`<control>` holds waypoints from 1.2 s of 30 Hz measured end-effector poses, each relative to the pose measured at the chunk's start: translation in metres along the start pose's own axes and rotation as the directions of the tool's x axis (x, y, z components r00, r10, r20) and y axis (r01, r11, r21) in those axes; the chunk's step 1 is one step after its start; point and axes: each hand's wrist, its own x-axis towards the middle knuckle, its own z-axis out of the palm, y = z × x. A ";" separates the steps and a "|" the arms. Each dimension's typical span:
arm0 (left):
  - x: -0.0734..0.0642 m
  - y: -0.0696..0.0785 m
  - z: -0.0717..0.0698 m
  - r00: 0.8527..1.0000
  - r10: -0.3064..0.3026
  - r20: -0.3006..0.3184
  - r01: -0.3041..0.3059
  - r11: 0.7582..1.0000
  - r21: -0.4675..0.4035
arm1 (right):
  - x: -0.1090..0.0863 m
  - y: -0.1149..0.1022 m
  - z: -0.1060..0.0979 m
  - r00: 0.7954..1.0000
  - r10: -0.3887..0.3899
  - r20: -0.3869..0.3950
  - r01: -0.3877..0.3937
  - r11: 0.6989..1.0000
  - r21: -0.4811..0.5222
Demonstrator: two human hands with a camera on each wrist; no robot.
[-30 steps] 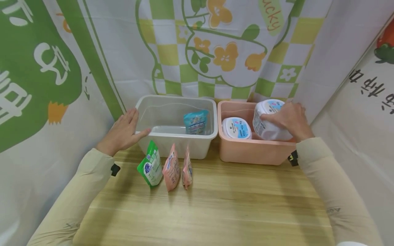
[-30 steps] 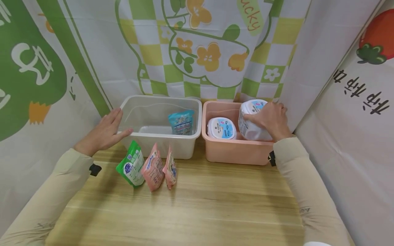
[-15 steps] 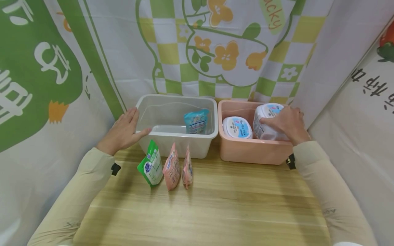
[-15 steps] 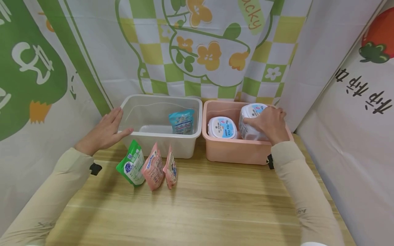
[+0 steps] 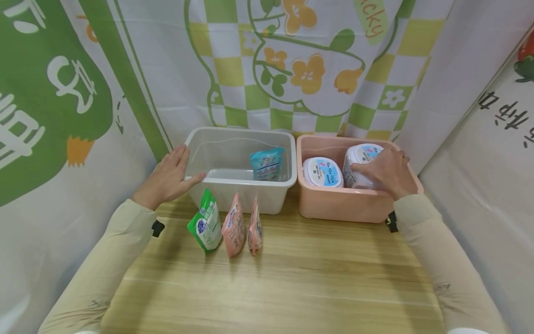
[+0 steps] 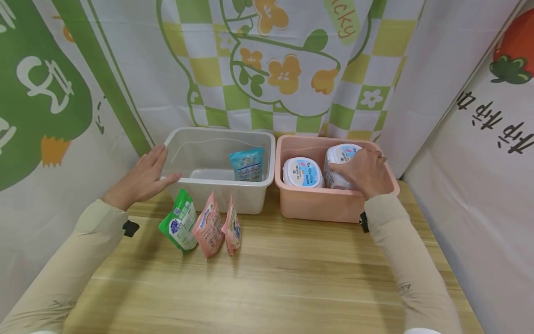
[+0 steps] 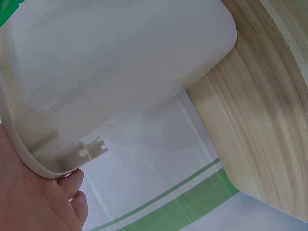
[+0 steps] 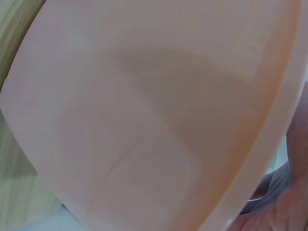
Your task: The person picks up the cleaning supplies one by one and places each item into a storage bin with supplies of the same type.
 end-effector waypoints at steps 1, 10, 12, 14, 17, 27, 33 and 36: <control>0.000 0.000 0.000 1.000 0.000 0.000 0.000 1.000 0.001 | -0.001 0.000 0.001 1.000 -0.001 -0.001 0.001 1.000 -0.008; 0.001 0.001 -0.001 1.000 0.004 -0.004 -0.004 1.000 -0.007 | -0.004 0.005 0.008 0.999 -0.024 -0.024 0.023 0.998 -0.059; 0.001 0.001 -0.001 1.000 0.003 -0.002 -0.003 1.000 -0.007 | -0.005 0.006 0.009 0.999 -0.027 -0.033 0.025 0.997 -0.068; 0.001 0.001 0.000 1.000 0.004 -0.003 -0.004 1.000 -0.004 | -0.006 0.007 0.010 0.999 -0.031 -0.040 0.028 0.997 -0.076; 0.001 0.000 0.001 1.000 0.005 -0.005 -0.005 1.000 -0.003 | -0.006 0.009 0.013 0.998 -0.032 -0.048 0.028 0.997 -0.076; 0.001 0.001 0.001 1.000 0.003 -0.008 -0.003 1.000 -0.008 | -0.003 0.017 0.025 0.996 -0.025 -0.090 0.028 0.999 0.033; 0.000 0.001 0.001 1.000 -0.001 -0.008 0.001 1.000 -0.009 | -0.005 0.017 0.025 0.990 -0.082 -0.113 0.080 0.996 -0.028; -0.001 0.001 0.000 1.000 -0.003 -0.008 0.003 1.000 -0.009 | -0.005 0.014 0.025 0.995 -0.064 -0.074 0.065 0.998 0.005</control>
